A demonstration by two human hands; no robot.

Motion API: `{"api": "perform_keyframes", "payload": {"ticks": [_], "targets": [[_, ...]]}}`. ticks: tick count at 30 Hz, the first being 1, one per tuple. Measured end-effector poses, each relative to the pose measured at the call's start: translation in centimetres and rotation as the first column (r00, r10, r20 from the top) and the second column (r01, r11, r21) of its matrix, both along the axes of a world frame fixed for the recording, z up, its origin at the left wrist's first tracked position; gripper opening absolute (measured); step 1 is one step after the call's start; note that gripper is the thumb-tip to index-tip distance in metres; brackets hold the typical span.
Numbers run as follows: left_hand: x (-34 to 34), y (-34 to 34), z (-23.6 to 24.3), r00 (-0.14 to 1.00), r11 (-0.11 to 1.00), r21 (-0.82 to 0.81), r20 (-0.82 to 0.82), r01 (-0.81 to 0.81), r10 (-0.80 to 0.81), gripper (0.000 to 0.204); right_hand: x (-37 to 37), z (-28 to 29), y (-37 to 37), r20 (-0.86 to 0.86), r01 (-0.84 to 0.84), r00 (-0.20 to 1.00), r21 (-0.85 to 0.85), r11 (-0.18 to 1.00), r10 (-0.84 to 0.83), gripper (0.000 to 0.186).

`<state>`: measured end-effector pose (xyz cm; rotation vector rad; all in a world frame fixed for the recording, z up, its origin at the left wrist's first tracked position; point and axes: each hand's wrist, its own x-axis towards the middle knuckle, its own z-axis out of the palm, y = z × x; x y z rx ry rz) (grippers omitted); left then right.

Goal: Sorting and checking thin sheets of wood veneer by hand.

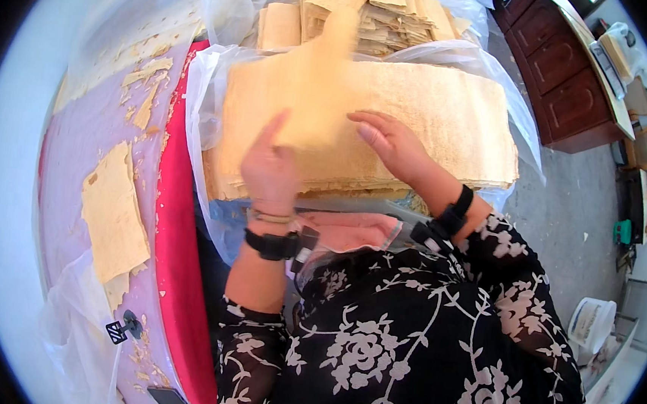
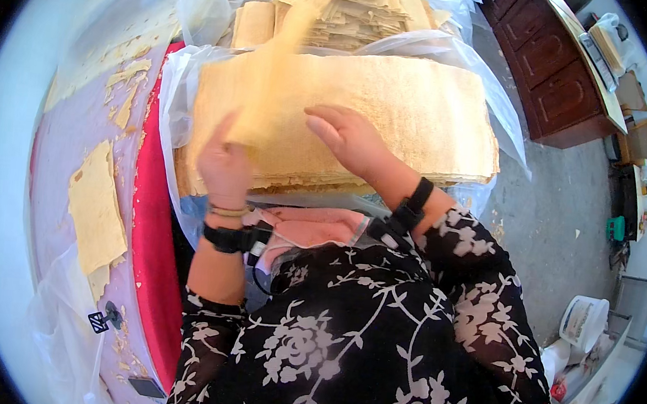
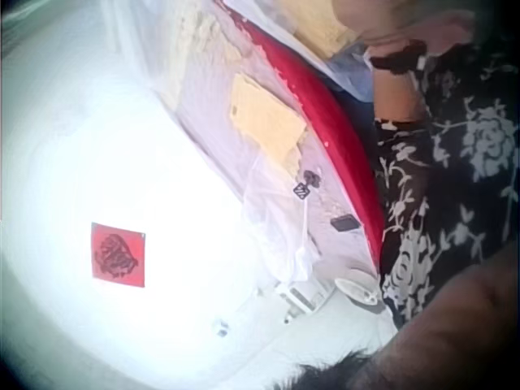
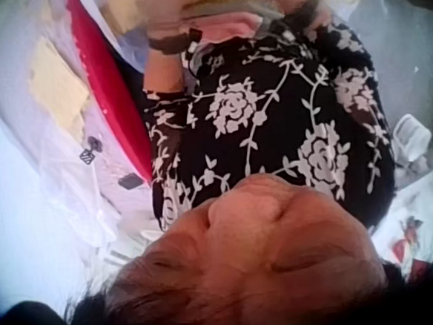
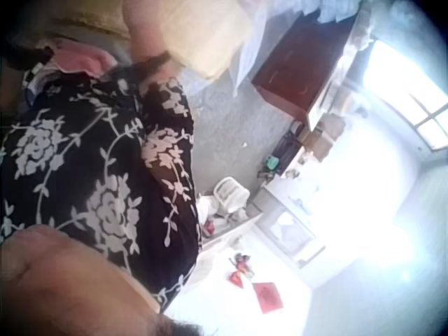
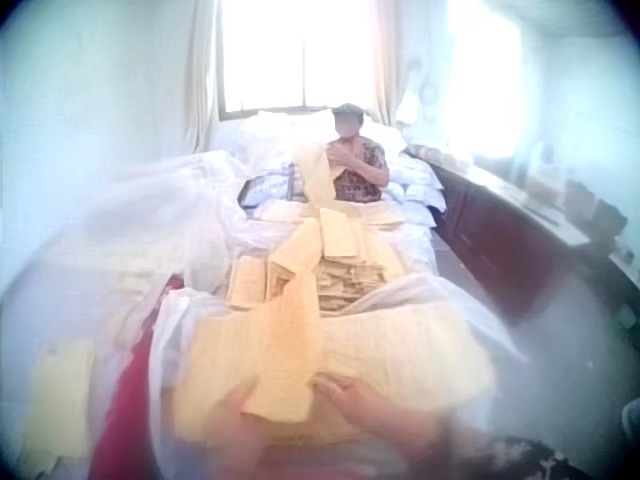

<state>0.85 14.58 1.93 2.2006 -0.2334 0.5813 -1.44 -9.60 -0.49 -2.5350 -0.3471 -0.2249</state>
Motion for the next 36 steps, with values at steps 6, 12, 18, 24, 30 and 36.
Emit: {"api": "perform_keyframes", "payload": {"ticks": [6, 12, 18, 24, 30, 36], "targets": [[3.5, 11.1, 3.8, 0.993, 0.556, -0.825, -0.064, -0.108, 0.098, 0.04, -0.4, -3.2, -0.2, 0.084, 0.024, 0.996, -0.364, 0.931, 0.008, 0.061], [0.7, 23.6, 7.9, 0.93, 0.582, -0.773, -0.026, -0.252, 0.368, 0.042, -0.7, -2.8, 0.0, 0.058, 0.022, 0.998, -0.383, 0.923, 0.0, 0.062], [-2.3, 11.2, 13.6, 0.809, 0.825, 0.083, 0.274, -0.559, 0.52, 0.029, -1.3, -1.4, -0.3, -0.006, 0.005, 1.0, -0.255, 0.967, -0.007, 0.064], [-3.4, -6.8, 6.0, 0.943, 0.83, 0.557, 0.296, -0.04, -0.153, 0.049, -7.5, 0.9, -1.9, -0.298, 0.036, 0.911, 0.743, 0.668, 0.283, 0.063], [-7.2, -16.0, -1.9, 0.934, 0.728, 0.589, -0.162, 0.351, -0.319, 0.041, -9.6, -0.5, -5.4, -0.475, 0.518, 0.824, 0.853, -0.07, 0.308, 0.038], [-6.8, -6.6, 0.1, 0.951, 0.854, 0.461, 0.062, 0.241, -0.302, 0.019, -7.9, -1.8, -11.1, -0.666, 0.696, 0.716, 0.701, 0.153, -0.209, 0.033]]}}
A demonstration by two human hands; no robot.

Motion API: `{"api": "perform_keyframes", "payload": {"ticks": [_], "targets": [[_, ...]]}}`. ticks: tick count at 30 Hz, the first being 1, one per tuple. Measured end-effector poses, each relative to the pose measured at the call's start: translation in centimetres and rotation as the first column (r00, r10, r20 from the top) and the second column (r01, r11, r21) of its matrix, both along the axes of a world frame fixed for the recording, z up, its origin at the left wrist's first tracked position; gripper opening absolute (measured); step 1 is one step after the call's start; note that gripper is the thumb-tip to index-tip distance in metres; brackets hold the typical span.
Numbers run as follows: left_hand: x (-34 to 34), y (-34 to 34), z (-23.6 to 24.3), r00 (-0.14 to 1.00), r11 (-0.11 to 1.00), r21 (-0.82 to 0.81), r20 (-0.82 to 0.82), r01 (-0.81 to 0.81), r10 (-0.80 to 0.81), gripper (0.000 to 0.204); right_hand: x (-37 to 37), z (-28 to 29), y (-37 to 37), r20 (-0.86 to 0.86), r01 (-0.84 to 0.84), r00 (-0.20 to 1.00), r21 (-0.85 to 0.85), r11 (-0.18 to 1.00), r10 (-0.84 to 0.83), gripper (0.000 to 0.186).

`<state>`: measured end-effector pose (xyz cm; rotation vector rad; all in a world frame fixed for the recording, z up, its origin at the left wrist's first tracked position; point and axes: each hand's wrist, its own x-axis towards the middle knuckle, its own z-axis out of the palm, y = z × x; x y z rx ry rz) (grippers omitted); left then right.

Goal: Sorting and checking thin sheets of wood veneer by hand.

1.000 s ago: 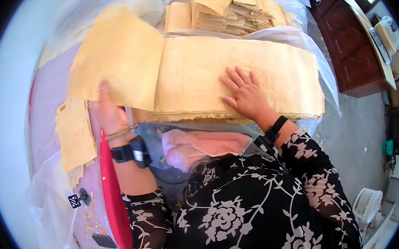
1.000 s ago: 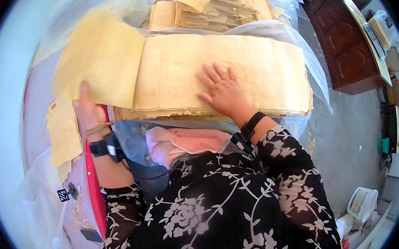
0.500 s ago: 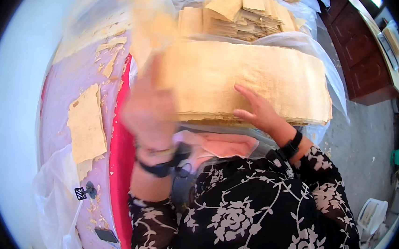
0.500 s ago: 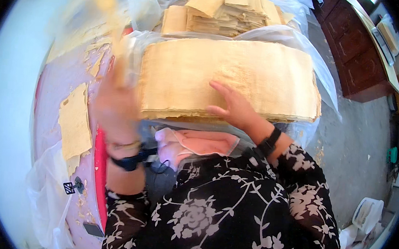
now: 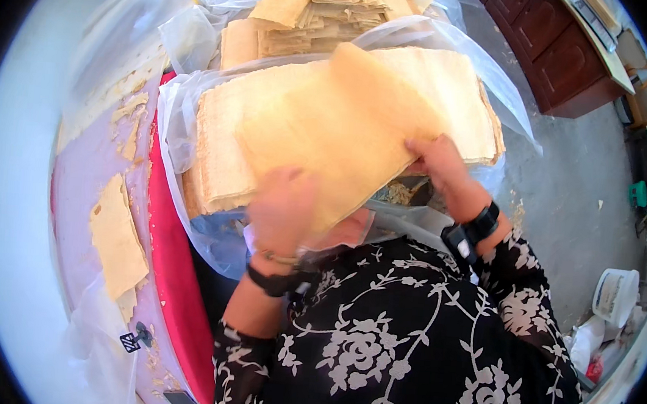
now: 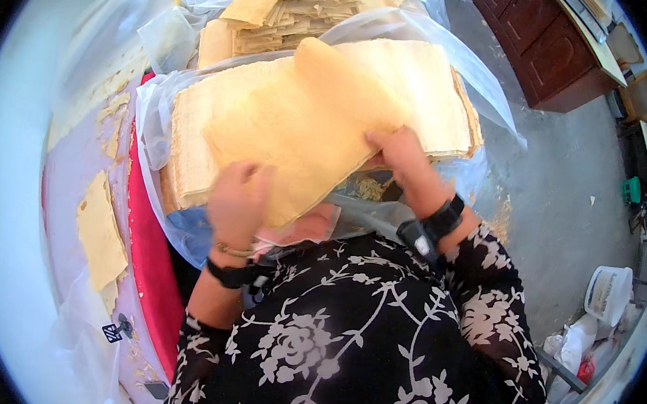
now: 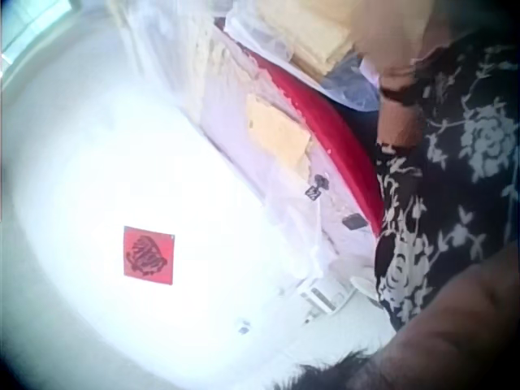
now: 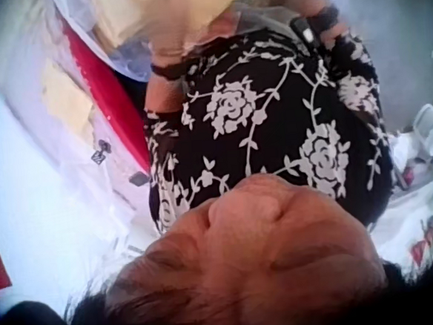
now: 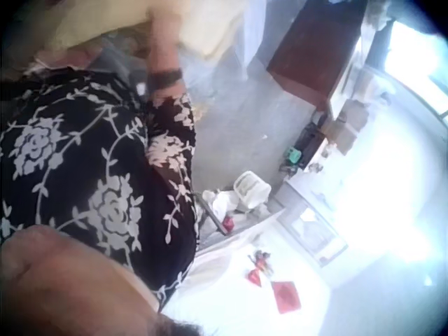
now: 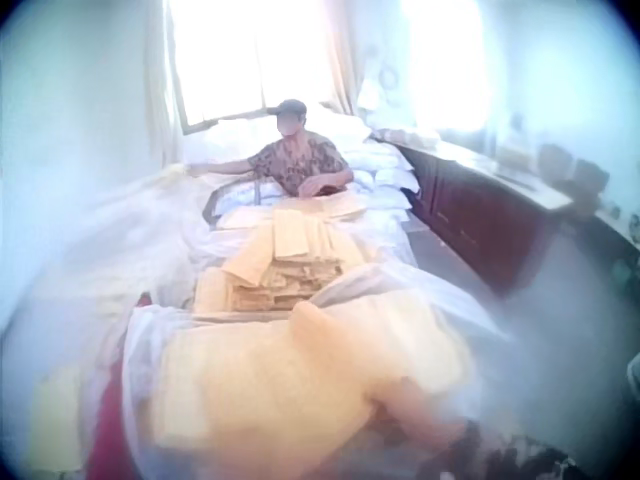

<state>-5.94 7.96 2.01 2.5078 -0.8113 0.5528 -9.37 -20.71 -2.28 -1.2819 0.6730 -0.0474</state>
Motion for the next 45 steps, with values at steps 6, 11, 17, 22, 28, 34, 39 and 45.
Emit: {"api": "perform_keyframes", "payload": {"ticks": [6, 11, 17, 22, 28, 34, 39, 45], "targets": [[0.5, 5.7, -4.0, -0.006, 0.834, 0.033, -0.999, -0.551, 0.036, 0.049, 2.3, 0.9, -4.0, -0.003, 0.082, 0.989, -0.815, 0.574, -0.145, 0.06], [-2.2, -0.5, -3.8, 0.0, 0.47, -0.454, -0.719, -0.756, -0.694, 0.043, -4.1, 3.7, -0.1, 0.012, -0.061, 0.799, -0.993, 0.102, 0.601, 0.072], [-4.1, -5.3, -1.7, -0.298, 0.759, -0.438, -0.733, -0.481, -0.612, 0.04, -5.4, 0.7, -0.6, 0.02, 0.008, 0.685, -1.0, 0.02, 0.728, 0.039], [-1.3, -1.5, 4.6, 0.511, 0.858, -0.275, -0.709, 0.435, -0.486, 0.037, -5.8, 0.6, -4.9, 0.085, -0.063, 0.704, -0.981, 0.182, 0.705, 0.023], [5.0, 2.7, 1.6, 0.682, 0.852, -0.1, -0.555, 0.513, -0.476, 0.063, -4.9, 0.1, -6.9, 0.216, -0.321, 0.744, -0.713, 0.623, 0.632, 0.02], [5.8, 0.6, -1.2, 0.522, 0.878, -0.366, -0.707, 0.308, -0.478, 0.029, -3.8, 0.0, -6.2, 0.153, -0.258, 0.932, -0.352, 0.9, 0.327, 0.023], [6.9, -0.3, -6.8, 0.686, 0.948, -0.311, -0.704, -0.066, -0.183, 0.029, -1.4, -1.6, -7.1, -0.034, -0.291, 0.947, -0.515, 0.806, 0.32, 0.037], [5.4, -4.0, -5.3, 0.898, 0.982, 0.024, -0.401, -0.186, 0.18, 0.038, -0.3, 3.8, -3.1, -0.458, -0.468, 0.882, -0.816, 0.34, 0.115, 0.04]]}}
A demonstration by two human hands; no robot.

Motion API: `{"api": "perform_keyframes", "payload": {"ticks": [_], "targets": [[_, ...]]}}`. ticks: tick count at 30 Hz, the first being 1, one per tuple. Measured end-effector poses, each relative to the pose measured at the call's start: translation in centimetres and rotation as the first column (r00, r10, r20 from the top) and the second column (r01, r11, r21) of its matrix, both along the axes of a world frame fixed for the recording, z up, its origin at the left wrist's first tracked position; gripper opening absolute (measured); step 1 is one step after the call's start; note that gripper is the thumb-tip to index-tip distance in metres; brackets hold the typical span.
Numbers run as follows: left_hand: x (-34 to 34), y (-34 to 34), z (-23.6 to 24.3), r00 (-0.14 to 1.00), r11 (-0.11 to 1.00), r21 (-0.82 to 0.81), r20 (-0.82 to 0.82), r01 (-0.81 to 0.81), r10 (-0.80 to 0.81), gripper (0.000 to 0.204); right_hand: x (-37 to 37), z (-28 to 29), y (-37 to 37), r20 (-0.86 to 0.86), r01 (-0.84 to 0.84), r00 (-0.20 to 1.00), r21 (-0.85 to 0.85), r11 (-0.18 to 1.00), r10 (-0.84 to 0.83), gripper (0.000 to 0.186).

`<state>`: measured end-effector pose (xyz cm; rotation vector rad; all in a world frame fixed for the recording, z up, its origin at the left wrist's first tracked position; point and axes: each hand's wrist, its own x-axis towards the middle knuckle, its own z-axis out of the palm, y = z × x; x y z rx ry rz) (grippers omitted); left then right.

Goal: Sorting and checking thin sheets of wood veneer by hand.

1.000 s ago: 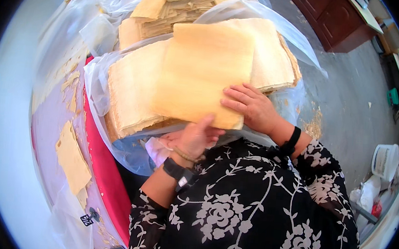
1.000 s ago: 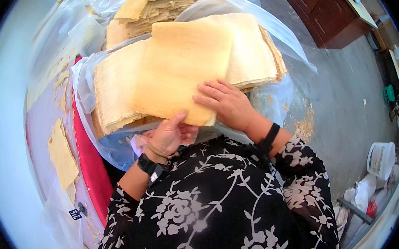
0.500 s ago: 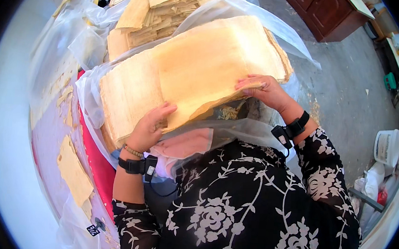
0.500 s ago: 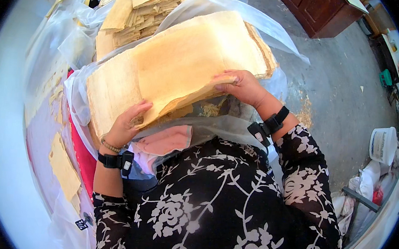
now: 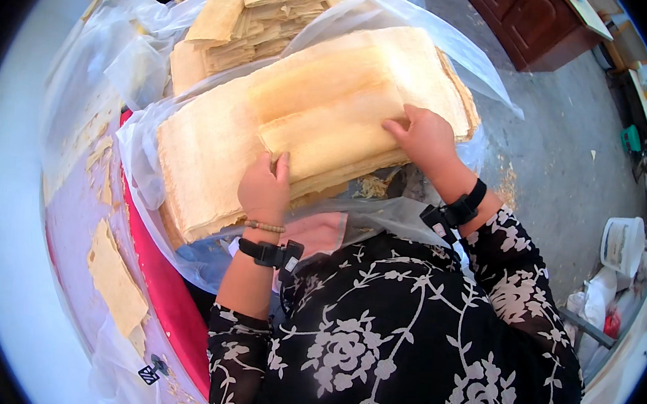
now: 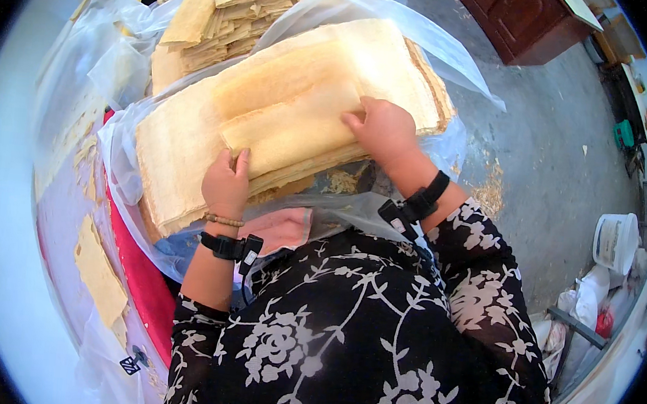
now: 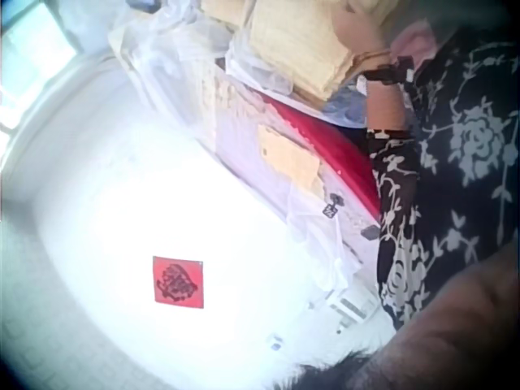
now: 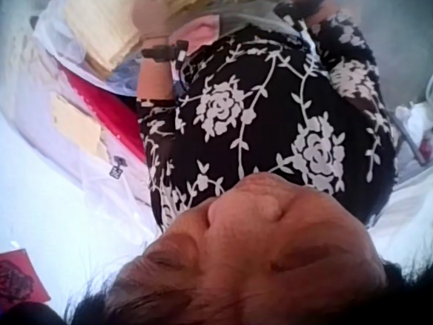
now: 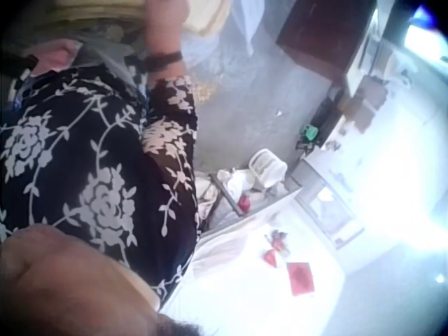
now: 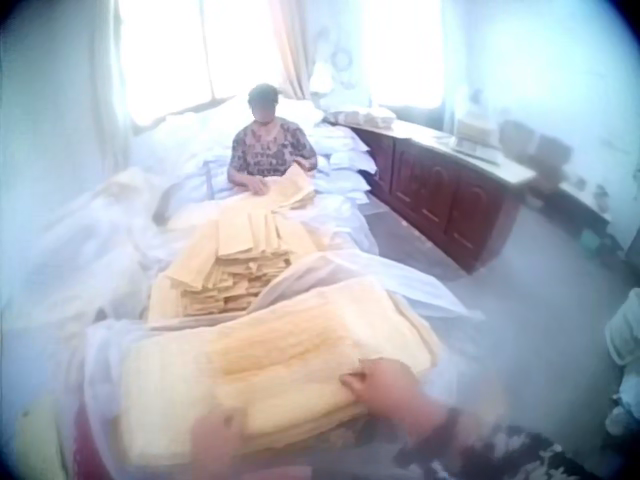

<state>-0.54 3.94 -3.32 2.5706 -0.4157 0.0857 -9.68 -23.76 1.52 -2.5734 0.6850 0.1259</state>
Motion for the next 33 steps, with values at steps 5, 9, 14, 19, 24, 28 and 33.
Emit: {"api": "perform_keyframes", "payload": {"ticks": [5, 9, 14, 19, 24, 28, 33], "targets": [[-1.0, -2.5, 2.7, 0.987, 0.958, 0.248, -0.023, -0.147, 0.158, 0.03, 0.1, -1.7, 0.0, 0.512, -0.008, 0.788, -0.545, 0.838, 0.34, 0.046], [0.5, -2.0, 1.4, 0.782, 0.965, 0.213, 0.572, 0.151, -0.248, 0.048, 0.2, -5.0, -3.0, 0.383, -0.554, 0.631, -0.388, 0.737, 0.675, 0.042], [1.0, -3.9, 3.4, 0.737, 0.722, 0.319, 0.097, 0.613, -0.669, 0.064, -0.2, -3.3, -2.8, 0.402, -0.584, 0.593, -0.383, 0.716, 0.698, 0.05], [2.6, -3.0, 4.0, 0.694, 0.646, 0.429, 0.057, 0.632, -0.717, 0.06, 0.2, -1.7, -3.9, 0.336, -0.671, 0.639, -0.196, 0.715, 0.692, 0.06], [2.3, -0.2, 6.8, 0.684, 0.658, 0.27, -0.004, 0.703, -0.73, 0.041, -0.9, -0.4, -4.0, 0.326, -0.672, 0.686, -0.057, 0.738, 0.65, 0.053], [2.6, 0.4, 9.5, 0.674, 0.653, 0.187, -0.316, 0.734, -0.667, 0.026, -1.6, -2.0, -4.1, 0.461, -0.629, 0.742, 0.229, 0.743, 0.487, 0.027], [6.6, 2.7, 8.9, 0.573, 0.758, -0.1, -0.593, 0.645, -0.566, 0.022, 0.4, -2.7, -3.2, 0.361, -0.362, 0.924, 0.717, 0.596, 0.128, 0.024]]}}
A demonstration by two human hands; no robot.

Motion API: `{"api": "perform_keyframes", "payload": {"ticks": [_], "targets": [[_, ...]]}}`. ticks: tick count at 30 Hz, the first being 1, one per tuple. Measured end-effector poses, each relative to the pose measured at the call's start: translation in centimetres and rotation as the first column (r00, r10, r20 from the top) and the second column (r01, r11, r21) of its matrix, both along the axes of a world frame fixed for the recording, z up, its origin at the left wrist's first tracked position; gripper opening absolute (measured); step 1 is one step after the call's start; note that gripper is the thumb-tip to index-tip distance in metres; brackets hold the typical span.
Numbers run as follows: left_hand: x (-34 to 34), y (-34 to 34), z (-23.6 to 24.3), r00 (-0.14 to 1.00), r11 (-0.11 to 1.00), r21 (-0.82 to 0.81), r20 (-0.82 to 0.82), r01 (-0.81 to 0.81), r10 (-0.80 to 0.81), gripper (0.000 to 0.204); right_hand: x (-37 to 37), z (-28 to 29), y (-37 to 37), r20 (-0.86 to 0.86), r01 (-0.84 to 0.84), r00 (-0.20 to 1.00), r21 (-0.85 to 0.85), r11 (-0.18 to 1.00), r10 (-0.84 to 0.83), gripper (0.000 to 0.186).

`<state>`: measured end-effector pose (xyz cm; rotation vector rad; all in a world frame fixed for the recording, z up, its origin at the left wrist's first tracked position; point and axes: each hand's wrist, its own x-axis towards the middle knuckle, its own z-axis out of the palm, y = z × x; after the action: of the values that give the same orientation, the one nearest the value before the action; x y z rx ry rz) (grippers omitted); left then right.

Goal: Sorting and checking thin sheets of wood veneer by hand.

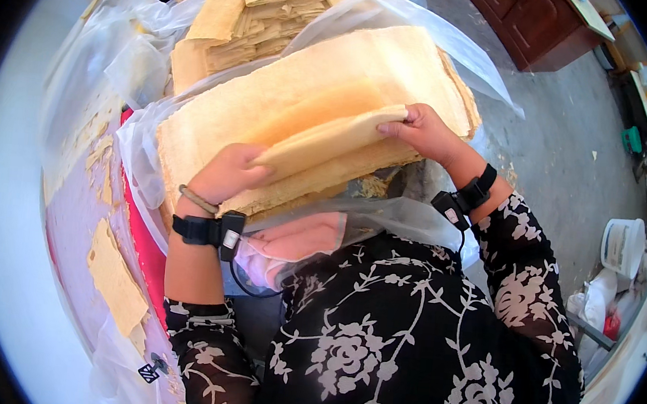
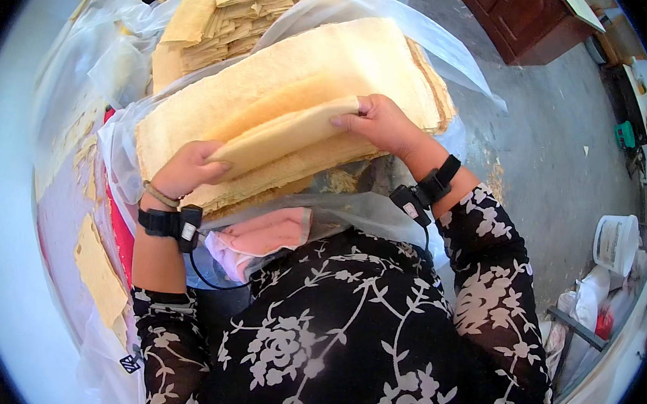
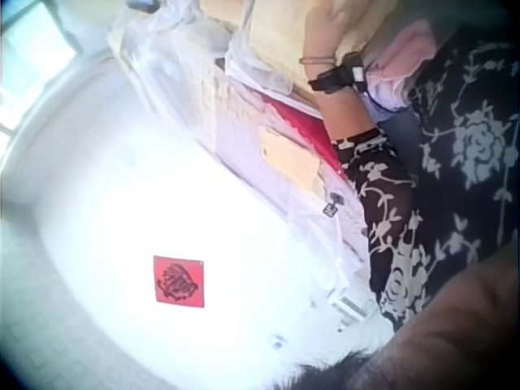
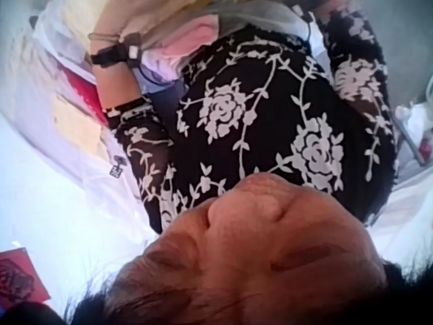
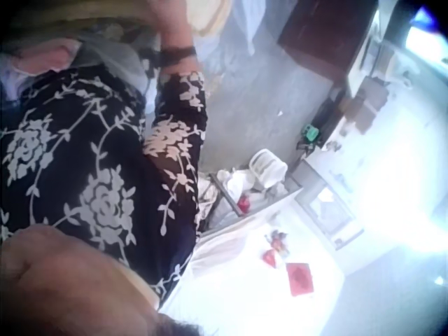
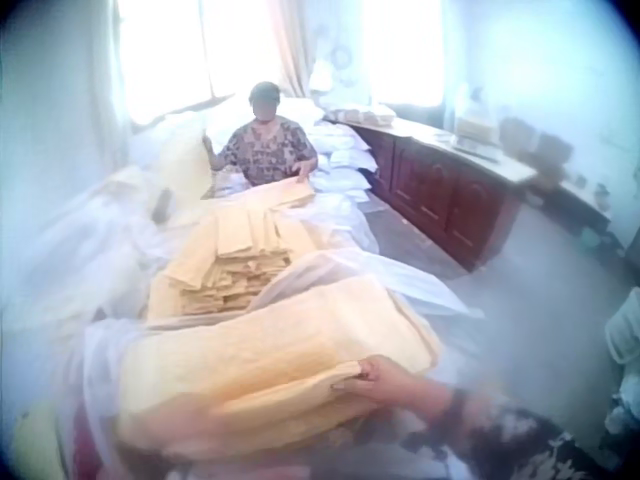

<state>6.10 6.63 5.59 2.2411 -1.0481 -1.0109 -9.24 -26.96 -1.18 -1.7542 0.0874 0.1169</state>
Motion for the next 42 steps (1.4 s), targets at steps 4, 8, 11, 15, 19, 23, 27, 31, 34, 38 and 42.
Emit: {"api": "perform_keyframes", "payload": {"ticks": [4, 8, 11, 15, 19, 23, 27, 31, 34, 38, 42], "targets": [[0.3, 4.5, -4.4, 0.842, 0.81, -0.308, -0.391, -0.499, 0.37, 0.022, 2.1, -1.4, 0.2, -0.043, 0.138, 0.99, 0.102, 0.985, -0.134, 0.025], [-1.7, 3.8, -5.6, 0.639, 0.657, -0.213, -0.567, -0.724, 0.52, 0.022, 3.3, -0.2, 0.6, -0.029, 0.187, 0.982, -0.053, 0.981, -0.189, 0.028], [-3.1, 2.8, -6.3, 0.618, 0.587, -0.238, -0.489, -0.773, 0.615, 0.033, 4.1, -0.9, 0.4, -0.016, 0.171, 0.984, -0.211, 0.962, -0.178, 0.034], [-5.3, -0.1, -4.5, 0.571, 0.557, -0.213, -0.007, -0.803, 0.821, 0.052, 5.0, -1.1, 0.2, -0.121, 0.14, 0.969, -0.446, 0.884, -0.214, 0.042], [-6.6, -2.7, -3.6, 0.114, 0.858, -0.379, 0.891, -0.346, 0.439, 0.069, 5.4, 0.1, 0.7, -0.056, 0.137, 0.976, -0.596, 0.791, -0.212, 0.047], [-8.5, -7.8, -3.4, 0.579, 0.963, -0.252, 0.801, 0.095, 0.153, 0.082, 5.7, 1.4, 1.8, -0.076, 0.099, 0.975, -0.687, 0.719, -0.207, 0.047], [-7.2, -8.1, -6.1, 0.614, 0.975, -0.212, 0.78, 0.072, 0.125, 0.086, 5.4, 1.7, 2.5, -0.082, 0.122, 0.966, -0.687, 0.717, -0.244, 0.045], [-7.1, -8.6, -6.8, 0.647, 0.983, -0.172, 0.757, 0.065, 0.09, 0.089, 5.0, 0.1, 2.3, 0.041, 0.209, 0.964, -0.734, 0.647, -0.264, 0.044], [-7.0, -8.5, -7.6, 0.672, 0.985, -0.163, 0.735, 0.051, 0.087, 0.089, 5.2, 0.3, 2.5, 0.035, 0.195, 0.965, -0.759, 0.621, -0.261, 0.045], [-6.6, -8.1, -8.2, 0.68, 0.991, -0.127, 0.729, 0.029, 0.073, 0.089, 5.1, 3.2, 4.4, -0.049, 0.155, 0.934, -0.837, 0.525, -0.354, 0.048], [-6.6, -8.2, -7.8, 0.699, 0.989, -0.14, 0.711, 0.039, 0.073, 0.09, 5.0, -0.9, 5.8, 0.619, 0.564, 0.782, -0.75, 0.346, 0.066, 0.049]]}}
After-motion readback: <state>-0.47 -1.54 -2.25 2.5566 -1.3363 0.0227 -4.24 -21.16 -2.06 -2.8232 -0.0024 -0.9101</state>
